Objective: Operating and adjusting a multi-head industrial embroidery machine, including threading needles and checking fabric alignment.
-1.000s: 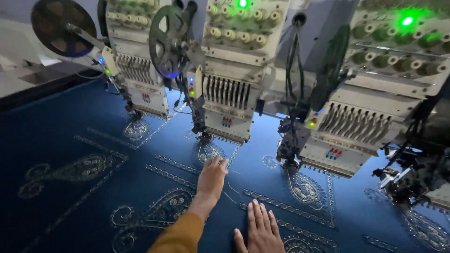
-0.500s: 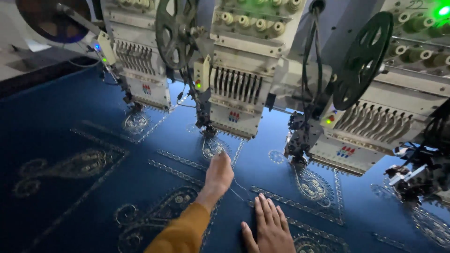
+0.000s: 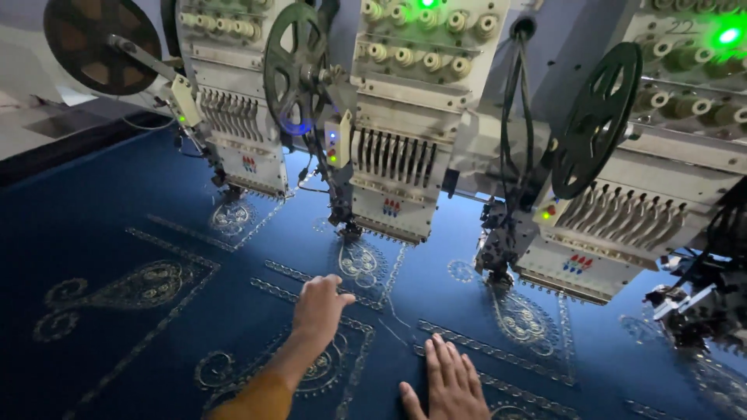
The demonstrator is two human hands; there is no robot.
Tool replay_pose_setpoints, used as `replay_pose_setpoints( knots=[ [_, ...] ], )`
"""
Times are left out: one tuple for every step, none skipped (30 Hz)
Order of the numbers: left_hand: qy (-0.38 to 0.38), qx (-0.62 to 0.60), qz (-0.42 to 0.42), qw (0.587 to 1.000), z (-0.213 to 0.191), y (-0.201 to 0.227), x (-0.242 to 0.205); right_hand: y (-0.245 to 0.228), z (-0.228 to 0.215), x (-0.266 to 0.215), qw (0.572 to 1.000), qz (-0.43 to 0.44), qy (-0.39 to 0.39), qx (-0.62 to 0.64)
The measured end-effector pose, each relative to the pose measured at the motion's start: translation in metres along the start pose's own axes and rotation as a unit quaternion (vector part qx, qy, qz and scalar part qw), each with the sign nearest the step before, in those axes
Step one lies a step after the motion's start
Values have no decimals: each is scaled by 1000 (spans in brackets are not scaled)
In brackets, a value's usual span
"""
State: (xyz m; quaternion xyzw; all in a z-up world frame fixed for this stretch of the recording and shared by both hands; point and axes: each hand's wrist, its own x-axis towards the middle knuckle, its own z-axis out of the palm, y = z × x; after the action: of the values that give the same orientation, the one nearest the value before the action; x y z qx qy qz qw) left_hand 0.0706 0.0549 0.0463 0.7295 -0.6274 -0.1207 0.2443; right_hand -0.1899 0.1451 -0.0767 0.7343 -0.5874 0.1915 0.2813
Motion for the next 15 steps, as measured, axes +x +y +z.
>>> replay_pose_setpoints(
  knots=[
    [-3,0,-1,1000,1,4,0,-2,-7,2,1000,0,-3,0],
    [-4,22,-8,1000,3,7,1,-3,-14,5,999,-4,-35,33],
    [-2,40,-13,999,8,13,5,-1,-17,10,996,-9,-65,63],
    [-2,38,-13,999,17,16,9,4,-22,15,996,-10,-65,61],
    [-11,61,0,998,21,15,10,2,-30,17,987,13,-134,88],
    [-20,84,12,996,26,13,10,0,-38,19,972,35,-202,115],
    [-21,81,13,996,40,13,16,2,-35,14,972,34,-203,112],
    [-12,151,24,988,53,14,22,5,-32,8,981,29,-169,91],
    [0,227,36,973,59,11,33,0,-28,9,988,27,-131,76],
    [2,230,37,972,46,11,41,-4,-37,22,988,28,-129,78],
    [-43,185,-16,982,42,13,39,-3,-48,25,984,27,-141,108],
    [-88,138,-68,984,39,15,38,-2,-58,27,978,26,-153,138],
    [-85,140,-67,984,21,17,43,-3,-57,33,978,27,-150,139],
    [-152,48,-92,983,4,18,49,-5,-56,39,975,25,-167,145],
    [-226,-49,-118,966,-6,20,44,-2,-60,34,970,22,-194,148]
  ],
)
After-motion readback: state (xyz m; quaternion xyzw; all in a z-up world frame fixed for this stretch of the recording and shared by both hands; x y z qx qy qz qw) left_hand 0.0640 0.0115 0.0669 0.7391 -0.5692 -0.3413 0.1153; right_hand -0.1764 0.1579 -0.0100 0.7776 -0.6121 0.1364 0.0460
